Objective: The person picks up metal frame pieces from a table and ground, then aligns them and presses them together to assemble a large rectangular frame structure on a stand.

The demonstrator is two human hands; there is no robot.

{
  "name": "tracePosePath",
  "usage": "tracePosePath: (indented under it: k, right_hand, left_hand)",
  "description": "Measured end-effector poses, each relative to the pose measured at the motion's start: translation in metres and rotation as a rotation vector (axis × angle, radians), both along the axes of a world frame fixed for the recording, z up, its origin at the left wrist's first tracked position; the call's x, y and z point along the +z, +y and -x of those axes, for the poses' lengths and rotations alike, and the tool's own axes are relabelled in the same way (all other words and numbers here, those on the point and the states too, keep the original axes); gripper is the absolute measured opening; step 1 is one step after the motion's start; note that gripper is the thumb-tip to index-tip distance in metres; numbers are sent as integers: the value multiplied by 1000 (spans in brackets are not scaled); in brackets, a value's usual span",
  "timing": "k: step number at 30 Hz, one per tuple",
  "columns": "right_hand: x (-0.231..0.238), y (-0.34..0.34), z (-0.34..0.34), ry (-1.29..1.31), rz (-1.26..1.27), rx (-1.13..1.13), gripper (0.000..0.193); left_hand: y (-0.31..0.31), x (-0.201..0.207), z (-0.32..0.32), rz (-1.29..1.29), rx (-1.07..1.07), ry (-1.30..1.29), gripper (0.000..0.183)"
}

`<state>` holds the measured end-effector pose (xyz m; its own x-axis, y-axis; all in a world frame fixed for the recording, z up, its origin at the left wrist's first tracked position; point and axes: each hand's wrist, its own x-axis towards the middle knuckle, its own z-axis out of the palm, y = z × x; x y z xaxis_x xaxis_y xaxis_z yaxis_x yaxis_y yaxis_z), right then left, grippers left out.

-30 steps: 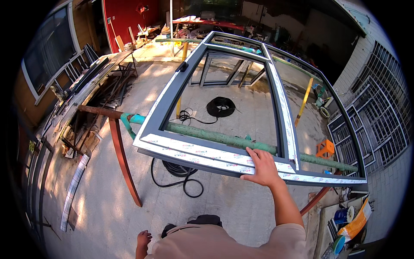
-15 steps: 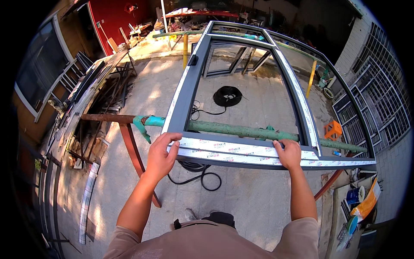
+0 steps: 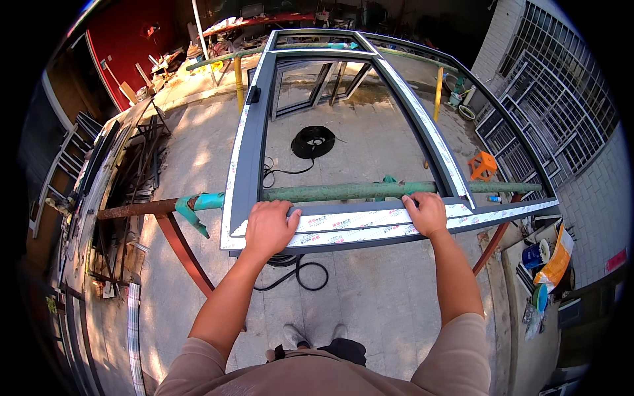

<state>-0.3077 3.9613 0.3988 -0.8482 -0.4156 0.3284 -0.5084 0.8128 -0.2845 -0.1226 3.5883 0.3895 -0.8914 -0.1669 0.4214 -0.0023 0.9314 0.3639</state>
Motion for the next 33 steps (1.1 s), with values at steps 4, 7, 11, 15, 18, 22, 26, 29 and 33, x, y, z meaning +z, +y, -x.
tracePosePath:
  k: [4,7,11,15,18,22,26,29,33]
  right_hand:
    - [4,2,-2,0,-6,-53,41]
    - [2,-1,-3,-14,37,-27,41]
    - [0,4,-4,-9,57,-40,42]
    - [0,4,-4,-4,63,-23,43]
    - [-1,6,-5,-26,56,-40,44]
    - [-1,4,-4,-16,65,-25,43]
    - [-3,7,-2,17,75,-1,43]
    - [-6,8,-1,31,84,4,43]
    - [-8,5,-1,38,84,-9,44]
  left_hand:
    - [3,2,1,10,18,2,33]
    - [3,7,-2,40,56,-15,32]
    - [10,12,-2,-1,73,-63,34]
    - [10,11,-1,23,100,-91,34]
    - [15,14,-2,22,141,-126,36]
    - [16,15,-5,49,181,-135,39]
    - [15,16,-4,47,150,-150,41]
    - [16,19,0,48,145,-180,43]
    - [17,20,-4,61,182,-171,44]
